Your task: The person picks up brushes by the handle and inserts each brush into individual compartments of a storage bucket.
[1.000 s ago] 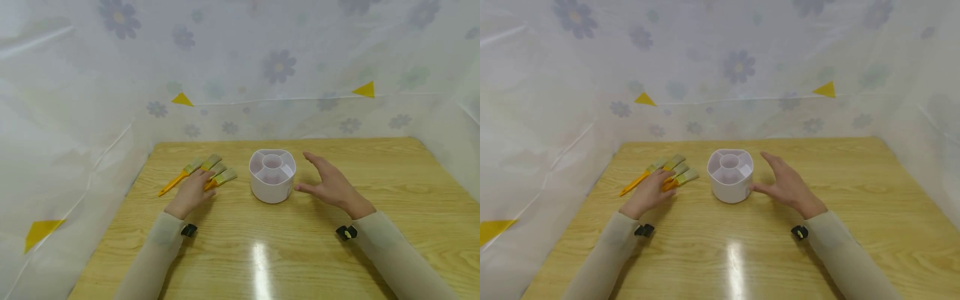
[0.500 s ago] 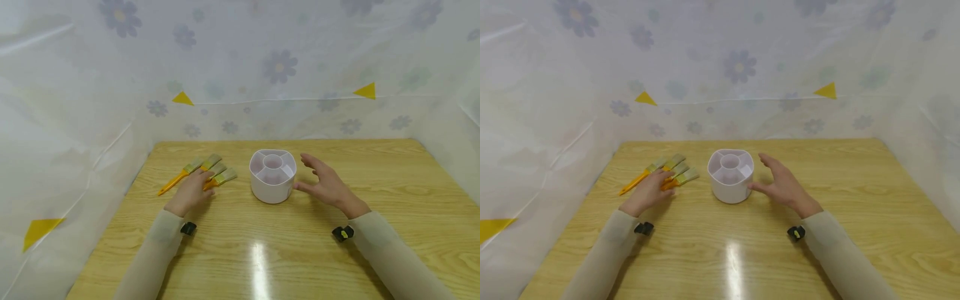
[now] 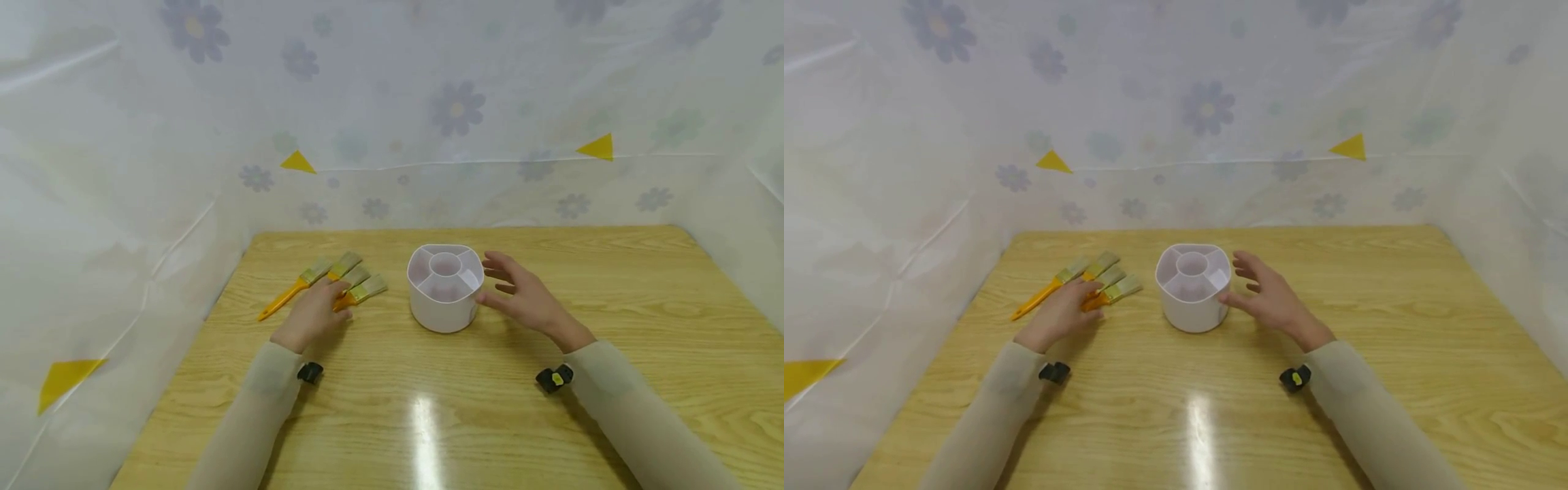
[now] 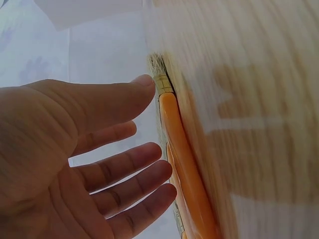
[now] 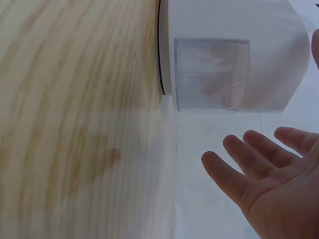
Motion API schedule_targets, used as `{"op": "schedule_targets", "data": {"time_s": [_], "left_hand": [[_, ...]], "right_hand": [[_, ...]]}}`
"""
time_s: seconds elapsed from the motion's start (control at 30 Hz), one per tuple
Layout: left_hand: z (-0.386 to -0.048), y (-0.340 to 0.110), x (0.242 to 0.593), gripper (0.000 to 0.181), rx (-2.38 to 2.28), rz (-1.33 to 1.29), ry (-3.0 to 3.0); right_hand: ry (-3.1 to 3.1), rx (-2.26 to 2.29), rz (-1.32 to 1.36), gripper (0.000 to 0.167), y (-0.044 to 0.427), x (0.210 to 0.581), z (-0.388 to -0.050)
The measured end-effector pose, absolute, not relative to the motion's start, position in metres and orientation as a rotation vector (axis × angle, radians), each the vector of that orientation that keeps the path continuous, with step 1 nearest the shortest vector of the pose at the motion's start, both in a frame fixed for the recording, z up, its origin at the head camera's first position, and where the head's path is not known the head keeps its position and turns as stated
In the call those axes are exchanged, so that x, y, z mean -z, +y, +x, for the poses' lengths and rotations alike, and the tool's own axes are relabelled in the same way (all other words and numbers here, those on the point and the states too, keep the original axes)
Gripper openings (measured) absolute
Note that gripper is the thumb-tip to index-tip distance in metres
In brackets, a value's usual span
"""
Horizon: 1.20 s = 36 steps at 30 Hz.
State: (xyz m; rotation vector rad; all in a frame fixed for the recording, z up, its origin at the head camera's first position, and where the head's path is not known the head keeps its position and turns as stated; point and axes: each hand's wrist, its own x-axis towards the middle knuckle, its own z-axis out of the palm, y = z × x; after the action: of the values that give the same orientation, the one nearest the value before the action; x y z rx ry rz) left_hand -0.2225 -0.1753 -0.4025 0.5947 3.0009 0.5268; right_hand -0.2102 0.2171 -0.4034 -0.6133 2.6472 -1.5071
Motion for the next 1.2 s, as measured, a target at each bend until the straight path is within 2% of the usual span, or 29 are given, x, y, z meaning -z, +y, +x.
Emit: {"op": "schedule_targets", "data": {"time_s": [0.6,1.0,1.2], "left_hand": [[-0.2258,-0.1762,0.4075,0.048,-0.543,0.564,2.97],[-0.225,-0.1711,0.4068,0.029,-0.5,0.546,2.967],[-0.2256,-0.1701,0.4074,0.036,-0.479,0.504,2.966]], "right_hand": [[2.457,1.699,-0.66,0.078,0.2112,0.4031,-0.2172],[2.43,1.743,-0.707,0.073,0.2103,0.4018,-0.2187],[2.406,1.75,-0.737,0.07,0.2085,0.4025,-0.22]]}}
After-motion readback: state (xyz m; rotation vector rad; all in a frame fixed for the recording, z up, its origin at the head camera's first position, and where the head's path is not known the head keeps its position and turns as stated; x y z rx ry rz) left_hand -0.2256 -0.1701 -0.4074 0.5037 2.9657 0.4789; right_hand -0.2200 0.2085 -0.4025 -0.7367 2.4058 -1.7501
